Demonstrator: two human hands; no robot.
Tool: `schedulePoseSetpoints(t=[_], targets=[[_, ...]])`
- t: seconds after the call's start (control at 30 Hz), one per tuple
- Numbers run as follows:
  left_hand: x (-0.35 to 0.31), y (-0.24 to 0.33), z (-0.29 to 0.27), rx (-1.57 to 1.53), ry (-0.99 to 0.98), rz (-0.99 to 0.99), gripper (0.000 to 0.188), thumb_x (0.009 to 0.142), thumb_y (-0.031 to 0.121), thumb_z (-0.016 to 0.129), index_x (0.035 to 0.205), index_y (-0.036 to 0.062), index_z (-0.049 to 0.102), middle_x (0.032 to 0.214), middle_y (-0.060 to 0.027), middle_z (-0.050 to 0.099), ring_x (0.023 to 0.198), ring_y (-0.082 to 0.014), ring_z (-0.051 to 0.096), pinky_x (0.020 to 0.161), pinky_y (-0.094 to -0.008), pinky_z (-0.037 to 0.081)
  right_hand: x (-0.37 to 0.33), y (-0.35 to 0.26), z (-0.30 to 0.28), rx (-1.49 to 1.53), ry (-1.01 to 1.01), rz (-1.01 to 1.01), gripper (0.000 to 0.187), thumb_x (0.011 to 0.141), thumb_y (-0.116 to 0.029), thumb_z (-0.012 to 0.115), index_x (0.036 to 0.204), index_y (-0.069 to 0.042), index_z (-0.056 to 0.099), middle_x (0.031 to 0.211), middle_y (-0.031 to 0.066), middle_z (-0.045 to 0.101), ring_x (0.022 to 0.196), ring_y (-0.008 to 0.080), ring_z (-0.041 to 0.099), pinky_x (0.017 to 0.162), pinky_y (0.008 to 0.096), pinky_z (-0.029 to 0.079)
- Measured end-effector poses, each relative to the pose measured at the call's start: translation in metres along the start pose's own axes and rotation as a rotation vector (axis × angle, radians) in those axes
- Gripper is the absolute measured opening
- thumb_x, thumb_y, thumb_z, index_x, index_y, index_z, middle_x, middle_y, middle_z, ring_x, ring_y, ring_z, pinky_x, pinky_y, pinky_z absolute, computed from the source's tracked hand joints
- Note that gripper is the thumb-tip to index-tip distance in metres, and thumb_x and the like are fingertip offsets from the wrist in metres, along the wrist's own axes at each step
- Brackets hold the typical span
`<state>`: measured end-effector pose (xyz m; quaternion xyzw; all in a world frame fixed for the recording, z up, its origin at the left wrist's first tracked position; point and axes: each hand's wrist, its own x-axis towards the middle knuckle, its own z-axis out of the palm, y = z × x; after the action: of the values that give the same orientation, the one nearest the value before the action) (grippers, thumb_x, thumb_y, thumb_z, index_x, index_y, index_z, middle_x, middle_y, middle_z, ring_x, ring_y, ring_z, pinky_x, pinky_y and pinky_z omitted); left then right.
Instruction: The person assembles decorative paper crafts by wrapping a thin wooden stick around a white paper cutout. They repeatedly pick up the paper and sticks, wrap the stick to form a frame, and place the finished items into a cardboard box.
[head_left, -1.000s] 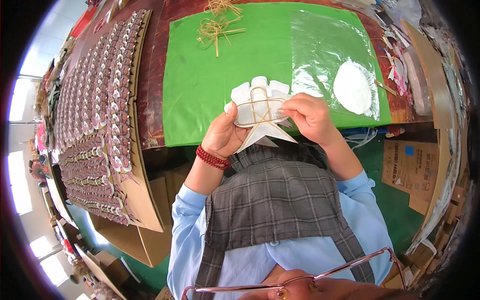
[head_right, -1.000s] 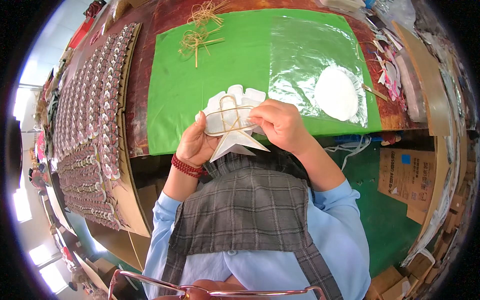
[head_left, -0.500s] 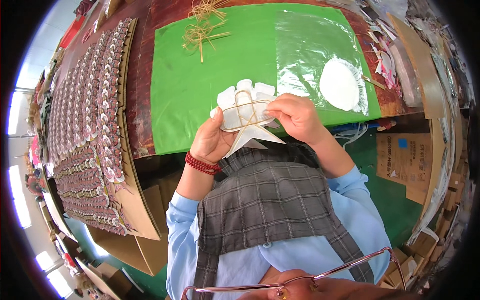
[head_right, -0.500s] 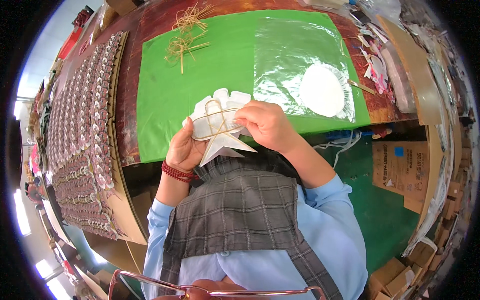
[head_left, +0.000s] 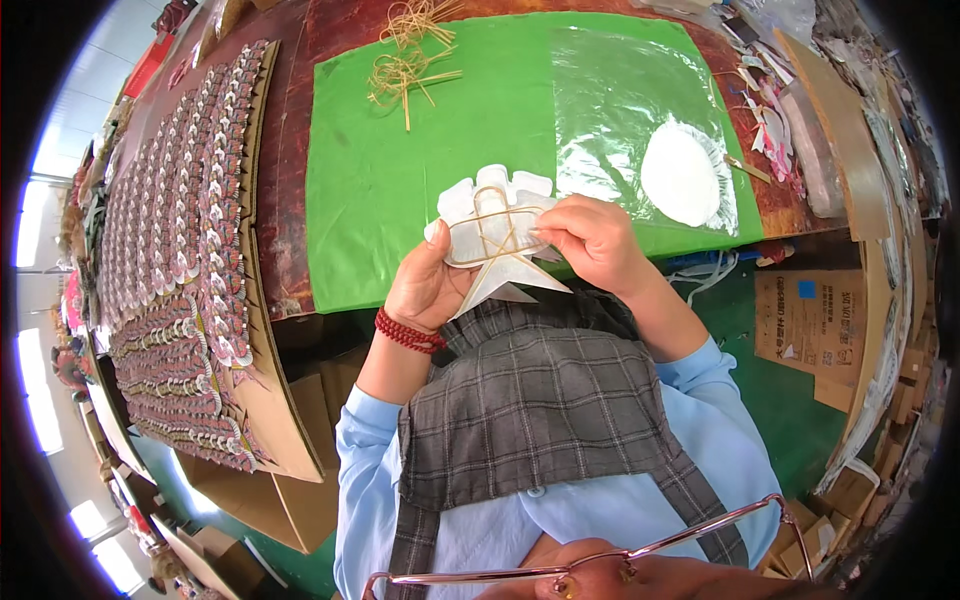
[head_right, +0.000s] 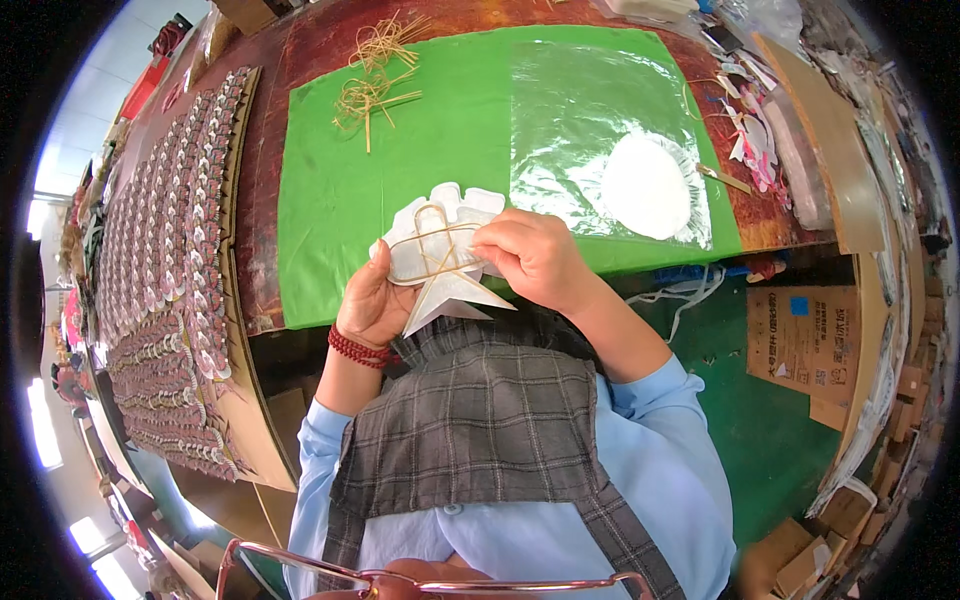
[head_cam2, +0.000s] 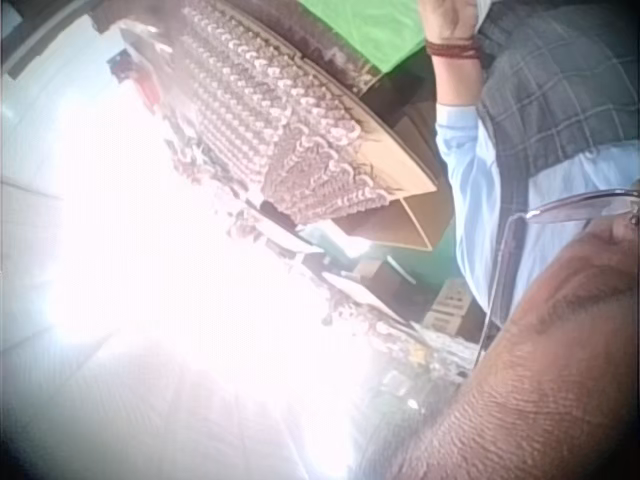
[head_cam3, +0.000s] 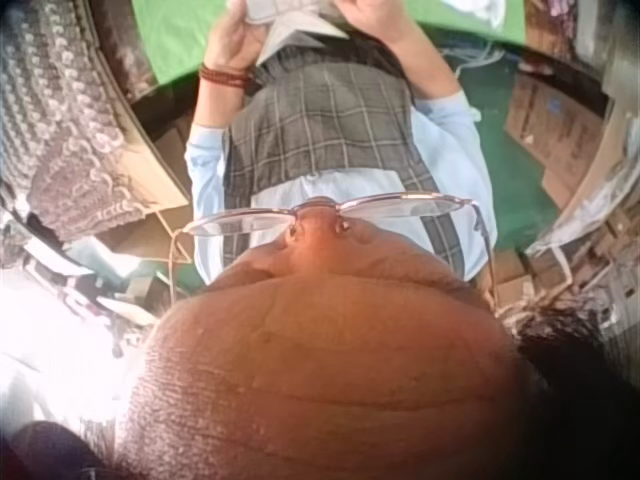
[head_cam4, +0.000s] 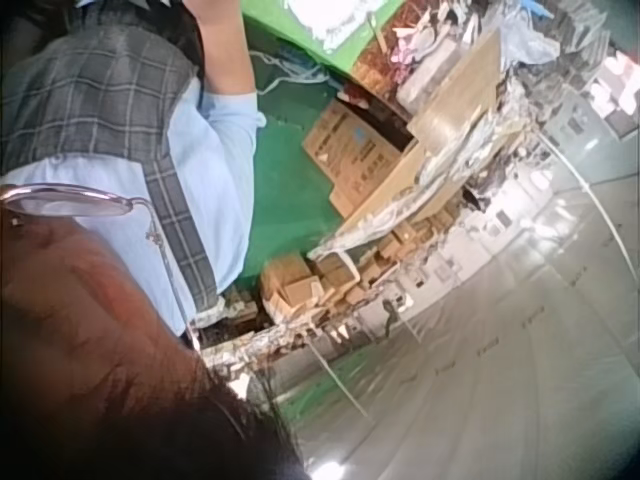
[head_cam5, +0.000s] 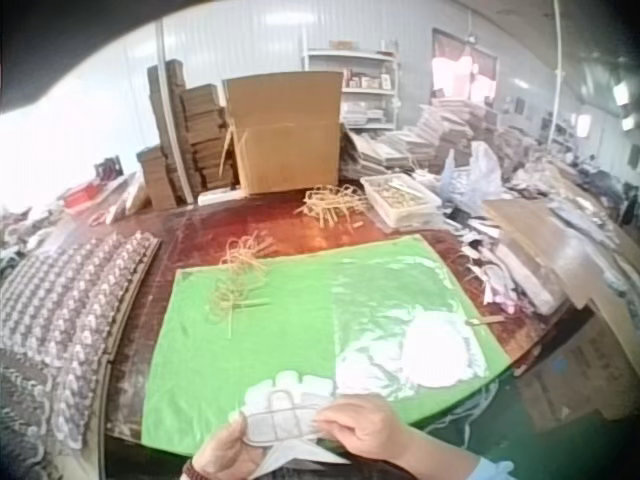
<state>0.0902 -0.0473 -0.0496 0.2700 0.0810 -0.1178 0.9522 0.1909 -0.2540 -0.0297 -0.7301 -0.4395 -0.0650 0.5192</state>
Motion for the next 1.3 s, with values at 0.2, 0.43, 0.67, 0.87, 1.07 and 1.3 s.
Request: schedulePoseSetpoints(t=[0.2,0.43,0.67,0.87,1.07,1.3], targets=[[-0.0011,-0.0009,-0.0009,-0.005,0.001,0.019,0.061,0.098,0.040,0.048,0.143,0.0024,0.032,0.141,-0.0142,0.045,0.128,-0.0289,0.046,0.109,-0.0440,0.035,-0.0008,0.0003,0.0001,0.008,-0.017,0.003,0.014,0.072,0.005,0.067,0.083,-0.004,0.066,0.075,0.0090,0.062,0.062,0.0251,0.061,0.053,0.0327,0.047],[-0.0016,0.0004,0.0011,-0.004,-0.013,0.017,0.060,0.098,0.038,0.049,0.143,0.0020,0.032,0.141,-0.0142,0.045,0.129,-0.0287,0.046,0.109,-0.0439,0.036,-0.0007,-0.0011,0.0000,-0.002,-0.022,0.007,0.014,0.072,0.004,0.067,0.083,-0.004,0.066,0.073,0.0087,0.062,0.062,0.0249,0.061,0.053,0.0326,0.047],[-0.0013,0.0012,0.0018,0.017,-0.023,0.015,0.063,0.096,0.040,0.050,0.143,0.0022,0.032,0.141,-0.0140,0.045,0.128,-0.0283,0.046,0.108,-0.0429,0.037,-0.0035,0.0030,0.0017,-0.010,-0.006,-0.007,0.014,0.072,0.004,0.069,0.084,-0.004,0.066,0.073,0.0087,0.062,0.062,0.0245,0.060,0.053,0.0325,0.047],[-0.0001,0.0021,0.0064,0.029,-0.048,0.029,0.064,0.096,0.041,0.051,0.143,0.0030,0.032,0.141,-0.0138,0.044,0.128,-0.0277,0.046,0.108,-0.0424,0.037,-0.0019,0.0001,0.0006,-0.002,-0.009,-0.013,0.012,0.075,0.006,0.070,0.085,-0.001,0.067,0.074,0.0105,0.064,0.062,0.0218,0.060,0.054,0.0299,0.046],[-0.0025,0.0028,0.0022,0.023,-0.057,0.022,0.064,0.096,0.041,0.052,0.144,0.0033,0.031,0.142,-0.0136,0.044,0.128,-0.0271,0.047,0.108,-0.0420,0.037,-0.0020,-0.0024,0.0005,-0.008,-0.009,-0.009,0.015,0.073,0.005,0.070,0.086,-0.003,0.066,0.074,0.0095,0.063,0.062,0.0245,0.062,0.053,0.0320,0.048],[-0.0026,0.0020,0.0028,0.029,-0.046,0.037,0.064,0.096,0.041,0.052,0.143,0.0032,0.032,0.141,-0.0128,0.045,0.128,-0.0264,0.047,0.108,-0.0412,0.037,-0.0016,-0.0027,0.0003,-0.005,-0.011,-0.015,0.015,0.073,0.004,0.070,0.085,-0.003,0.066,0.074,0.0094,0.063,0.062,0.0247,0.062,0.054,0.0320,0.048]])
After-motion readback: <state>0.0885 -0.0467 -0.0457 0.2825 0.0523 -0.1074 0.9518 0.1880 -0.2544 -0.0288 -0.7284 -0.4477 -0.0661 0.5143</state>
